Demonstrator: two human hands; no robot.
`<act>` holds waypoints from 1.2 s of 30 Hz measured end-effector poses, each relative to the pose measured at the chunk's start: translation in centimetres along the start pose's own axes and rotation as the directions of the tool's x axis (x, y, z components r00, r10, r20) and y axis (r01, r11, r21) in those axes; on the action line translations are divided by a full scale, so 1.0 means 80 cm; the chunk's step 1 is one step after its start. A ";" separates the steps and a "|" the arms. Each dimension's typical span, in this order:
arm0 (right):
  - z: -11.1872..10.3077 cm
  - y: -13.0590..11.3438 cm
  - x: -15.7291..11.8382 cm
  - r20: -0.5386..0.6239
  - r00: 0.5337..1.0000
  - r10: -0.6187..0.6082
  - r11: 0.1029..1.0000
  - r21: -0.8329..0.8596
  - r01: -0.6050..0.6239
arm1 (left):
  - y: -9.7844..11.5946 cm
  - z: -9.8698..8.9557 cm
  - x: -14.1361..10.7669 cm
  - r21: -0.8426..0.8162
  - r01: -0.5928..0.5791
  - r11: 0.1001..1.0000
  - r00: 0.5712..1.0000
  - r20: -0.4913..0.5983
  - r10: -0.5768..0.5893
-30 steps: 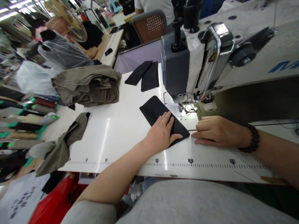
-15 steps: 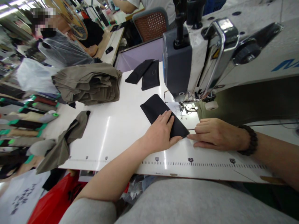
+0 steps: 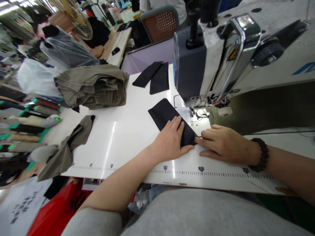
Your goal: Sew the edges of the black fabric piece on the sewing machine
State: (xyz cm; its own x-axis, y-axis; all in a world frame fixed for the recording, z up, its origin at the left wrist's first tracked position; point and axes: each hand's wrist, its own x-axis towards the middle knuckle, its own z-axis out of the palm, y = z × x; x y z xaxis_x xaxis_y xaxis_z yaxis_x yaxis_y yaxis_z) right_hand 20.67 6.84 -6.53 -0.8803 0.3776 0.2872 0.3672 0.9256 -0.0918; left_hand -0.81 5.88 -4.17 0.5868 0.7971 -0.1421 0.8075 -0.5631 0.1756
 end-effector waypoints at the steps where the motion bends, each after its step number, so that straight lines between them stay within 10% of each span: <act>1: 0.002 -0.001 0.000 -0.004 1.000 0.003 1.000 -0.009 -0.003 | 0.000 0.000 0.000 0.001 0.000 1.000 1.000 0.002 0.000; 22: 0.010 -0.025 0.017 0.112 0.974 0.198 0.976 -0.115 -0.186 | -0.014 -0.011 0.000 -0.029 -0.049 0.998 0.999 -0.007 0.049; 36: -0.003 -0.032 -0.006 0.119 0.989 0.093 0.991 -0.108 -0.080 | -0.009 0.005 0.002 0.015 -0.012 1.000 0.994 -0.104 0.014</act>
State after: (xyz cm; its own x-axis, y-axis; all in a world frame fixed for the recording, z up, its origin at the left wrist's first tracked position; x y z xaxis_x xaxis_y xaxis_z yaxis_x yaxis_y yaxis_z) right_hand 20.22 4.30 -6.19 -0.8720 0.4620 0.1616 0.4665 0.8844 -0.0109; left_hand -1.30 6.33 -4.71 0.5884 0.8077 -0.0378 0.8011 -0.5760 0.1626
